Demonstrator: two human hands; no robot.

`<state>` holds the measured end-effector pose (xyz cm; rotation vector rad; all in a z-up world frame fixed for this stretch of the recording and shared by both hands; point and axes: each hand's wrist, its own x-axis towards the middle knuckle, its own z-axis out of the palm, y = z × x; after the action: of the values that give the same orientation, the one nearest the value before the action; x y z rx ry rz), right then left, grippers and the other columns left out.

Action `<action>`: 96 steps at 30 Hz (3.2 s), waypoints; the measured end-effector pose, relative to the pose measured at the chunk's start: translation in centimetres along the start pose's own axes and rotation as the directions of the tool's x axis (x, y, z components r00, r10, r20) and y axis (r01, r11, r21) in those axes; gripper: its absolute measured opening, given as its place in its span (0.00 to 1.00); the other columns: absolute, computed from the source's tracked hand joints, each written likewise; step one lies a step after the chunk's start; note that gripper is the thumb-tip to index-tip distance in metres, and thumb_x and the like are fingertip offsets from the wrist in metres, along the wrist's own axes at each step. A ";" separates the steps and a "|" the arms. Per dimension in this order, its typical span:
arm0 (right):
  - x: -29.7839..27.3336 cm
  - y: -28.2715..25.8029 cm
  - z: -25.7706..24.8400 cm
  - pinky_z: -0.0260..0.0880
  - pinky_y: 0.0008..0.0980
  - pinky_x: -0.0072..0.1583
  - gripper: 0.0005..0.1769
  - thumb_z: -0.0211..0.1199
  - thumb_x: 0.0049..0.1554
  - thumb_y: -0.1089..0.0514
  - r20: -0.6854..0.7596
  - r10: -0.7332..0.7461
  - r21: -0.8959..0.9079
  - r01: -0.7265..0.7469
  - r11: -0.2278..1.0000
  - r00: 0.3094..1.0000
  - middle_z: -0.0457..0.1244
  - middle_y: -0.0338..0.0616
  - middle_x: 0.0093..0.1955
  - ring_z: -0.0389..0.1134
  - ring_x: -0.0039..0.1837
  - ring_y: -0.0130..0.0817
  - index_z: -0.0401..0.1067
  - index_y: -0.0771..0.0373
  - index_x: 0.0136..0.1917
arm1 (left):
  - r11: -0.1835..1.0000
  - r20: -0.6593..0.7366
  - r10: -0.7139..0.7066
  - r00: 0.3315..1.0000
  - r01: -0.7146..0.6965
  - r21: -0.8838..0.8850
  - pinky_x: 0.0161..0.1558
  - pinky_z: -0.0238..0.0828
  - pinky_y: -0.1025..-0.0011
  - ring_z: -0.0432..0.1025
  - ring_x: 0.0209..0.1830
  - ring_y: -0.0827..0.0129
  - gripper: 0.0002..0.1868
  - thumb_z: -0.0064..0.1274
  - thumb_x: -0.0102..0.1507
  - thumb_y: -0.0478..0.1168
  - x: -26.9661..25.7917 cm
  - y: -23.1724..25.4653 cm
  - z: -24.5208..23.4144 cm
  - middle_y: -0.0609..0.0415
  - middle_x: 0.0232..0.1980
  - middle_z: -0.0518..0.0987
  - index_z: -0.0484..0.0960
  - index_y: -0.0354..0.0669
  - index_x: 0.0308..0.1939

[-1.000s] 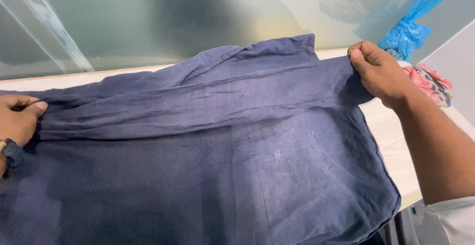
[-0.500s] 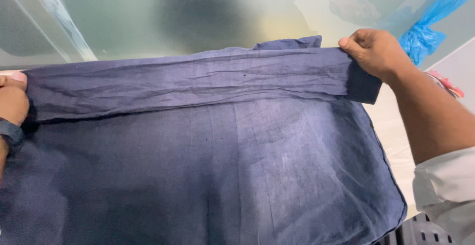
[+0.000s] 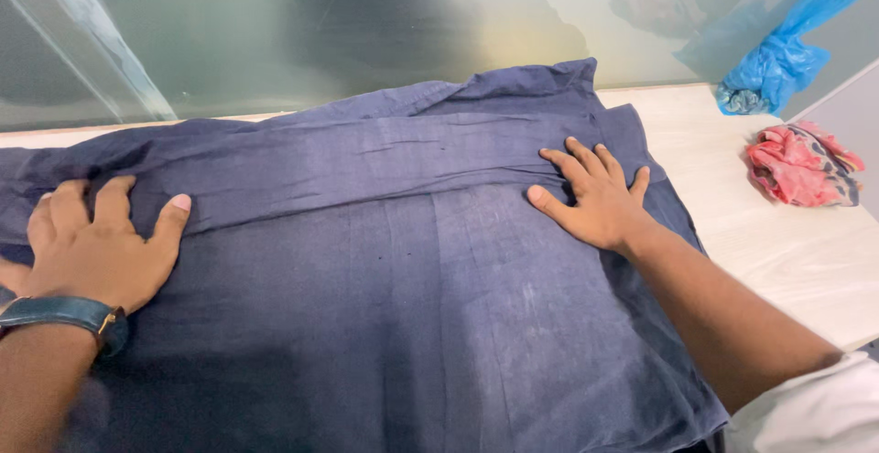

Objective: The person folds a green and white checkered shirt on a white table, then places it into an open suitcase. They then fold a dark blue shirt on the same table.

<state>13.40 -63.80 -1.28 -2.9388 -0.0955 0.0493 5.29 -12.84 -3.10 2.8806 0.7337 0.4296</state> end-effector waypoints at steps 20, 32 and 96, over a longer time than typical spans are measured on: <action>1.5 4.6 -2.5 0.53 0.71 0.70 0.30 0.55 0.54 0.67 -0.558 -0.240 -0.194 0.157 0.968 0.794 0.62 0.36 0.76 0.56 0.80 0.50 0.73 0.48 0.68 | 0.979 0.264 -0.184 0.947 0.155 0.130 0.67 0.22 0.22 0.30 0.82 0.57 0.46 0.28 0.58 0.81 0.4 -0.4 0.2 0.55 0.83 0.41 0.52 0.73 0.76; 3.7 -0.3 -3.1 0.43 0.81 0.70 0.39 0.70 0.44 0.57 -0.151 -0.154 -0.164 0.129 0.978 0.976 0.49 0.34 0.81 0.38 0.84 0.48 0.64 0.47 0.69 | 0.840 0.149 0.374 0.915 -0.402 0.364 0.73 0.61 0.54 0.65 0.73 0.48 0.41 0.50 0.59 0.70 4.9 -8.6 2.2 0.43 0.76 0.68 0.73 0.63 0.73; -2.2 3.5 -2.2 0.56 0.57 0.67 0.18 0.62 0.43 0.64 -0.472 -0.421 -0.139 0.406 0.903 0.775 0.65 0.37 0.67 0.57 0.72 0.52 0.71 0.59 0.49 | 0.853 -0.292 0.265 0.919 -0.364 -0.374 0.41 0.78 0.72 0.78 0.33 0.62 0.09 0.43 0.83 0.37 0.9 -25.6 10.5 0.40 0.41 0.81 0.76 0.33 0.56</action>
<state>11.50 -67.84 0.22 -2.7778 -0.6639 -0.7699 -2.17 9.26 -18.06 2.5514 0.1453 0.8596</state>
